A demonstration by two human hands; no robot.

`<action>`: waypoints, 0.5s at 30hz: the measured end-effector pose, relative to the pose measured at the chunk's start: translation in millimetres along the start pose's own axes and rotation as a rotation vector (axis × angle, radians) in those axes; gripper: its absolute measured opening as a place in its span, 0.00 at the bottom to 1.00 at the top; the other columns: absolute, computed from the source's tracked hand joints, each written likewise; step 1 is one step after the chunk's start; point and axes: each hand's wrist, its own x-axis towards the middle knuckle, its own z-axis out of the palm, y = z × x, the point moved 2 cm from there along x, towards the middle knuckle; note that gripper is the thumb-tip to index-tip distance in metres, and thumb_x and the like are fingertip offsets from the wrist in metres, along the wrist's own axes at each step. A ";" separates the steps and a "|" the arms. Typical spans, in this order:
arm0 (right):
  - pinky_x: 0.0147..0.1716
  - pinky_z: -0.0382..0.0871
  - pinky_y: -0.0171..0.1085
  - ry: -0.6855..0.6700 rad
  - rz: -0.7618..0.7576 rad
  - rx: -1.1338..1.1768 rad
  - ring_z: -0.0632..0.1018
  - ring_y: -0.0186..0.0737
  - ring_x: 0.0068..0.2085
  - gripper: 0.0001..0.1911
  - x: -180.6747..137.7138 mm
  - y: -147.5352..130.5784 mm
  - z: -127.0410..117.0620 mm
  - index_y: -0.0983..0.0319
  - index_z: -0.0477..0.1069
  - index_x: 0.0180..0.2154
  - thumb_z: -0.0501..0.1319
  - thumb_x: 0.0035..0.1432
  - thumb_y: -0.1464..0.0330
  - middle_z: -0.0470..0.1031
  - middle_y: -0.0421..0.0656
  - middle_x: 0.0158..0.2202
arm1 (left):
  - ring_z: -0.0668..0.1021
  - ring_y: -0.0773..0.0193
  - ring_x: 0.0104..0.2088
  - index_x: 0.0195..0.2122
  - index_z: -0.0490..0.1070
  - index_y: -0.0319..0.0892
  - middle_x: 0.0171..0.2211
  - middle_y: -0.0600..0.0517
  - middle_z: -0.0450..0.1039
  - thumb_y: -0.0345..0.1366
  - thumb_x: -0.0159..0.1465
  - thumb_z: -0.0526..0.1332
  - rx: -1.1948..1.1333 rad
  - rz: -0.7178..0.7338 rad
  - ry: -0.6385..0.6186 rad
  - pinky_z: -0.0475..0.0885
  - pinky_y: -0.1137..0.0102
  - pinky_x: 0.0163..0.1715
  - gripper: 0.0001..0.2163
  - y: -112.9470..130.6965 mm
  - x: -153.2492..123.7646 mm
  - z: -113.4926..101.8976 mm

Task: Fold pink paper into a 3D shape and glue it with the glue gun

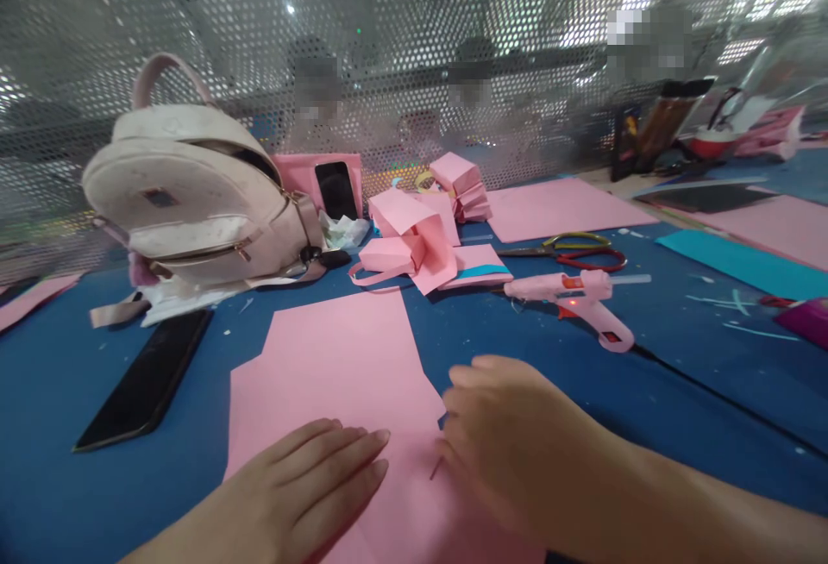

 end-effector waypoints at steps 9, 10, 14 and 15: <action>0.32 0.55 0.35 -0.259 0.124 0.344 0.71 0.38 0.35 0.20 14.1 6.2 16.8 0.60 0.67 0.32 0.75 0.48 0.60 0.73 0.36 0.33 | 0.68 0.50 0.62 0.69 0.55 0.34 0.69 0.41 0.58 0.39 0.75 0.49 -0.310 -0.081 -0.123 0.67 0.54 0.60 0.24 1.1 -5.6 7.0; 0.32 0.54 0.35 -0.266 0.125 0.360 0.71 0.38 0.35 0.19 13.4 4.8 18.0 0.60 0.66 0.30 0.75 0.50 0.60 0.72 0.36 0.32 | 0.68 0.49 0.62 0.69 0.54 0.35 0.69 0.41 0.58 0.38 0.75 0.49 -0.348 -0.092 -0.130 0.67 0.53 0.60 0.24 0.4 -5.3 6.2; 0.31 0.52 0.35 -0.285 0.190 0.457 0.69 0.36 0.33 0.18 13.6 3.9 18.6 0.60 0.64 0.27 0.70 0.56 0.60 0.68 0.34 0.27 | 0.68 0.55 0.63 0.70 0.51 0.41 0.67 0.43 0.61 0.26 0.70 0.48 -0.608 -0.200 -0.049 0.67 0.58 0.61 0.26 -3.3 -4.5 0.5; 0.31 0.52 0.35 -0.290 0.222 0.480 0.68 0.35 0.31 0.18 14.4 5.0 18.3 0.60 0.63 0.26 0.68 0.57 0.60 0.67 0.34 0.26 | 0.68 0.57 0.63 0.70 0.51 0.43 0.66 0.44 0.63 0.25 0.70 0.48 -0.699 -0.261 -0.010 0.67 0.61 0.61 0.27 -4.3 -4.9 -0.9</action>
